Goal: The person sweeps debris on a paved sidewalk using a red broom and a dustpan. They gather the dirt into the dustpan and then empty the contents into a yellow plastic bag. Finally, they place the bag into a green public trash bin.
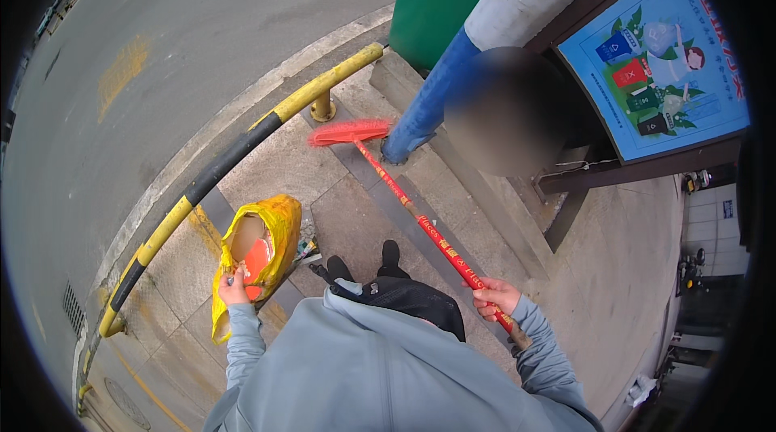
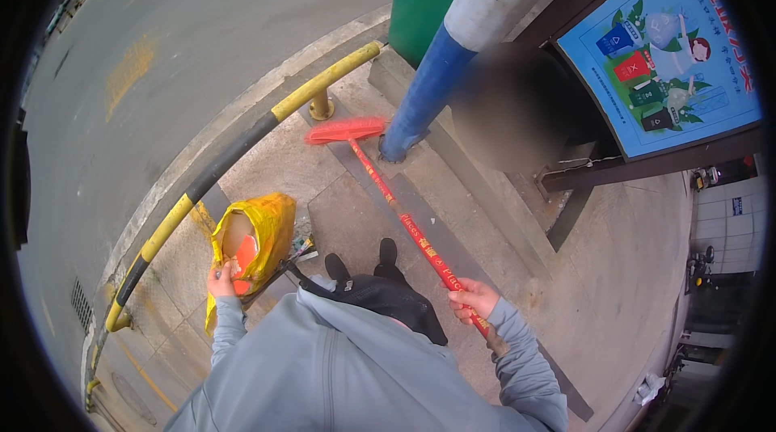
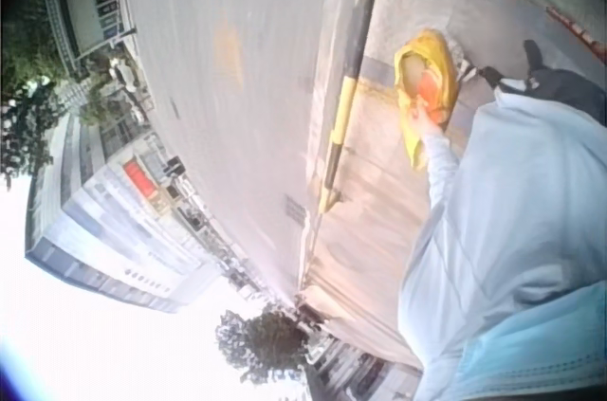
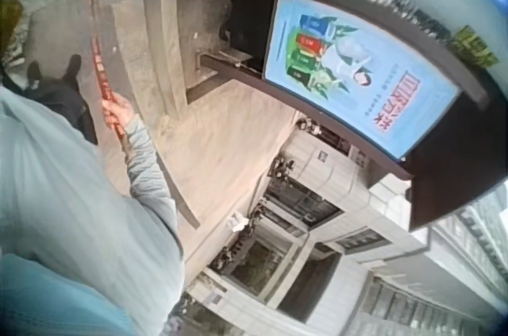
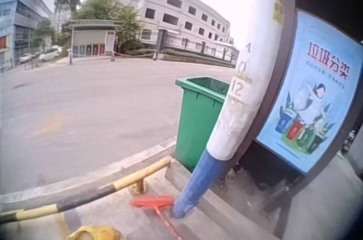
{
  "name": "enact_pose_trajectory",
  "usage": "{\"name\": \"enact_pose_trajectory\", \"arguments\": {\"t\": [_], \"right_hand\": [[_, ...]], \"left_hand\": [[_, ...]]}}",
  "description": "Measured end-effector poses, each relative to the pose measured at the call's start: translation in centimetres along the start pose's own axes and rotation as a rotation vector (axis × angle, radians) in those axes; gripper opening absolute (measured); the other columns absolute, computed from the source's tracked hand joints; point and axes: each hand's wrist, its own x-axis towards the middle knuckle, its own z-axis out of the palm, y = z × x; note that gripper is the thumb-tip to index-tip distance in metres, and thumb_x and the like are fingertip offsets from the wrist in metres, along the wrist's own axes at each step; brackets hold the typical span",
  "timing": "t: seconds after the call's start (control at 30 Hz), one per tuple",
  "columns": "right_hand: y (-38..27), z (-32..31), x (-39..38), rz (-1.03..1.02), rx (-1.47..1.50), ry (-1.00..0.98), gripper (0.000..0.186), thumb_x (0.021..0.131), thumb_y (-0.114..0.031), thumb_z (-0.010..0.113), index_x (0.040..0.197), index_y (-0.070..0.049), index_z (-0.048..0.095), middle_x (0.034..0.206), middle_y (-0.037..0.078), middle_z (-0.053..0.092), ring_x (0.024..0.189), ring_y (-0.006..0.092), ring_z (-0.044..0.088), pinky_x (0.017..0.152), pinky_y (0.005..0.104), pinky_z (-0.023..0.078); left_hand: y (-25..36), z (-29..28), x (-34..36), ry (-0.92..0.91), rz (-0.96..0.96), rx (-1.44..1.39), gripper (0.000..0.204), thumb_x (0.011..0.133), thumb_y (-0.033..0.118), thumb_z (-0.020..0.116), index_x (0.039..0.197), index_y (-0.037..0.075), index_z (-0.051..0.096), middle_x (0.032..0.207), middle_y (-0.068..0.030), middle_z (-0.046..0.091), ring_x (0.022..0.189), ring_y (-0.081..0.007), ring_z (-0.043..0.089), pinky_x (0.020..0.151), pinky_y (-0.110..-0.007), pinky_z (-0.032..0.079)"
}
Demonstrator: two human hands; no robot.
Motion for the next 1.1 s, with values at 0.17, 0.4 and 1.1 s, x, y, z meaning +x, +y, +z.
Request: {"name": "enact_pose_trajectory", "arguments": {"t": [0.17,0.4,1.1], "right_hand": [[3.0,-1.0,-1.0,0.153,0.659,-0.193,0.034,0.08,-0.016,0.039,0.111,-0.004,0.034,0.057,-0.003,0.033,0.04,0.0035,0.032,0.035,0.0169,0.028],[11.3,-3.3,0.1,0.276,0.57,0.019,0.031,0.072,-0.019,0.046,0.098,-0.003,0.044,0.064,0.003,0.045,0.049,0.0126,0.045,0.045,0.0245,0.041],[9.5,-22.0,3.4,-0.155,-1.039,0.908,0.032,0.071,-0.031,0.053,0.085,-0.002,0.048,0.056,0.014,0.052,0.045,0.0218,0.053,0.047,0.032,0.043]], "left_hand": [[-0.6,1.6,1.1,-0.083,0.001,0.074,0.021,0.064,0.012,0.062,0.056,0.005,0.044,0.052,0.0038,0.041,0.047,-0.0049,0.034,0.042,-0.02,0.03],[0.8,3.4,0.3,-0.159,0.012,0.092,0.021,0.065,0.01,0.061,0.056,0.004,0.043,0.053,0.003,0.041,0.047,-0.0054,0.034,0.043,-0.02,0.031],[2.0,14.9,-4.8,-0.363,0.027,0.146,0.014,0.065,0.009,0.061,0.064,0.0,0.05,0.058,-0.0017,0.049,0.052,-0.0078,0.042,0.048,-0.023,0.037]]}}
